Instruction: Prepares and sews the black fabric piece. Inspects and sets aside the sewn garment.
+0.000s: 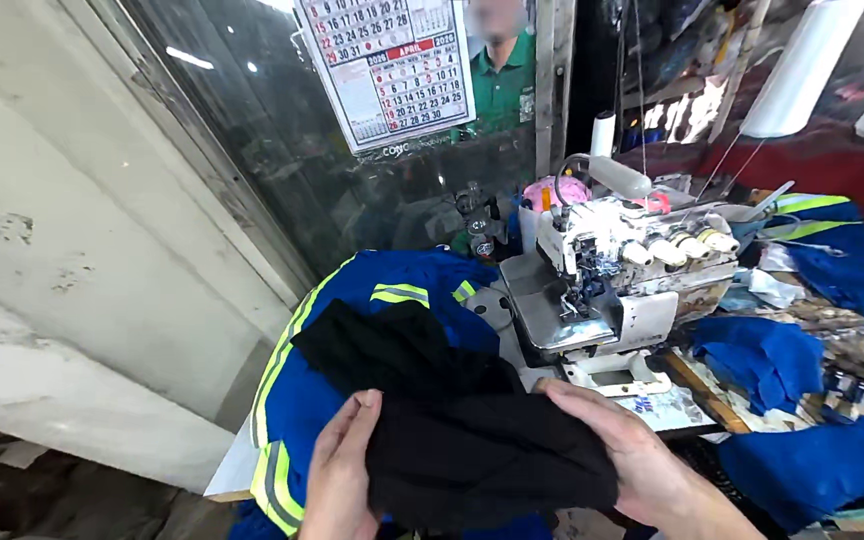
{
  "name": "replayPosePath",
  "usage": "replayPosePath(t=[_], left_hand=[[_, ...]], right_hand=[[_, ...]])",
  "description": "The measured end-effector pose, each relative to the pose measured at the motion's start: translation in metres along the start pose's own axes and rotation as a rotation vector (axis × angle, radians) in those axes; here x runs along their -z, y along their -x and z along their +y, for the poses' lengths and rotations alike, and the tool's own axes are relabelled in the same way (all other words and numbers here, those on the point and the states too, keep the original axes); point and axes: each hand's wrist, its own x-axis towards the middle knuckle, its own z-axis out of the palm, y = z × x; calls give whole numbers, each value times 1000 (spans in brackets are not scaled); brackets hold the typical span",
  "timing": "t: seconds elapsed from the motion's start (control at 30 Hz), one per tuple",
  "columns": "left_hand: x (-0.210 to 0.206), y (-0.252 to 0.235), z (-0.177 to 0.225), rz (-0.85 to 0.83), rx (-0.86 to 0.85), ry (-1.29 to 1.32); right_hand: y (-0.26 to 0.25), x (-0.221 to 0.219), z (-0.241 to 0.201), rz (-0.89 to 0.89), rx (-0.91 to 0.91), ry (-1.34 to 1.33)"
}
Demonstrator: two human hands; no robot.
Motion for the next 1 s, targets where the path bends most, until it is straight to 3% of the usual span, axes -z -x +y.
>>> replayPosePath(t=[0.1,0.23,0.37,0.43,0.53,0.63,0.73,0.83,1.0], left_hand=[[-2,-29,29,-213,-133,-133],[-30,-50,38,-428,-40,-151],[-44,-64,40,-605,-43,-82],[-50,-72,23,-581,-103,-295],[-44,-61,-5,-436,-384,-797],[-39,-2,-5,-287,-555,-723],[-50,42,-24,-339,-537,-763],[-53,42,-57,-327,-541,-965],[-43,35,-35,-324,-618,-811]], right_hand=[[10,18,-14,-72,96,63],[16,28,-16,14,204,82],[22,37,-21,-15,293,-18],[20,40,-10,77,246,11],[19,44,4,102,260,82],[25,48,14,101,295,98],[27,48,21,91,301,57],[30,45,25,50,320,50],[40,53,23,179,413,122]])
